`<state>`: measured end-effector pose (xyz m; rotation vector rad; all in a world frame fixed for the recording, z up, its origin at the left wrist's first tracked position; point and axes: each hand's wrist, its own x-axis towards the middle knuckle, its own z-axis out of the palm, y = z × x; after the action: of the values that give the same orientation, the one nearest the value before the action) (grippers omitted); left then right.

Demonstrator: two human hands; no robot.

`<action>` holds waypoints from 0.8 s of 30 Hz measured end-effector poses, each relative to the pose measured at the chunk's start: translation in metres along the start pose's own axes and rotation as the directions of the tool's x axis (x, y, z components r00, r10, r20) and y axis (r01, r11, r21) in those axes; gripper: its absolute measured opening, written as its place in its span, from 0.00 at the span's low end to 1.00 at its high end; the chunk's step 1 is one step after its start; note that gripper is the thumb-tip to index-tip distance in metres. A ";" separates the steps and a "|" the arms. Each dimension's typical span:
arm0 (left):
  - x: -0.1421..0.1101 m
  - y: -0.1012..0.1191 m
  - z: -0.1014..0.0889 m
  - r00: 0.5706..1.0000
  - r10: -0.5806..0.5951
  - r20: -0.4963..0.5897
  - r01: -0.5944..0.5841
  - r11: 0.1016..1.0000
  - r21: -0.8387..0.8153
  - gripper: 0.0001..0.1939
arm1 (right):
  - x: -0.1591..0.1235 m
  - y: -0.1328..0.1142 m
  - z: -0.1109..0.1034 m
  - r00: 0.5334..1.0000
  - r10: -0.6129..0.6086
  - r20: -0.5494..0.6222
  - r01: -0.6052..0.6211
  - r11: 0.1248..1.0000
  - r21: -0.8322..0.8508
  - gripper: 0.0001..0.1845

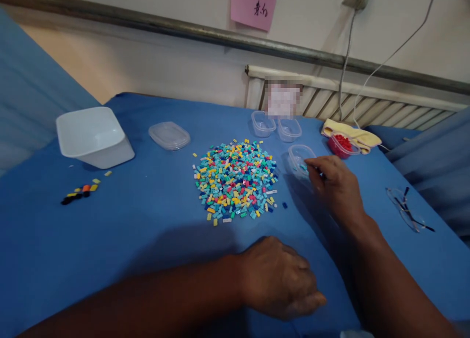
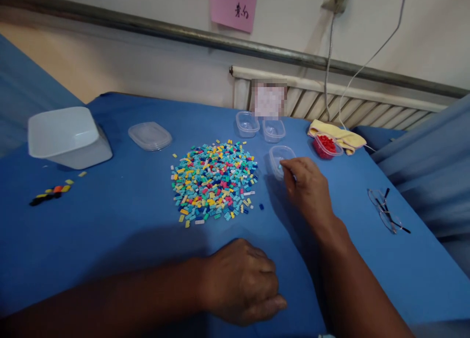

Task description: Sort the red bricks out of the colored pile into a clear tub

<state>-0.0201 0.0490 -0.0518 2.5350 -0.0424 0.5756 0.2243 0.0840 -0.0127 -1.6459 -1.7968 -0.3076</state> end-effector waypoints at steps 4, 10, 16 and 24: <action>0.001 -0.002 -0.002 1.000 0.014 0.019 -0.014 1.000 0.000 0.23 | 0.002 0.008 -0.003 0.998 0.018 -0.061 -0.018 1.000 -0.010 0.13; 0.000 -0.001 0.001 1.000 0.001 0.014 0.000 1.000 -0.019 0.23 | -0.015 -0.021 -0.013 0.891 -0.161 0.424 0.051 0.964 0.259 0.15; -0.001 0.001 0.002 0.999 0.008 -0.041 -0.009 1.000 -0.017 0.23 | -0.025 -0.037 0.009 0.845 -0.167 0.507 -0.022 0.938 0.347 0.20; 0.001 0.002 0.002 1.000 0.006 0.007 -0.006 1.000 -0.014 0.23 | -0.024 -0.052 0.022 0.932 -0.194 0.307 0.064 0.919 0.388 0.09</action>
<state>-0.0190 0.0468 -0.0522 2.5244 -0.0560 0.5668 0.1679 0.0691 -0.0298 -1.3668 -2.0712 0.2703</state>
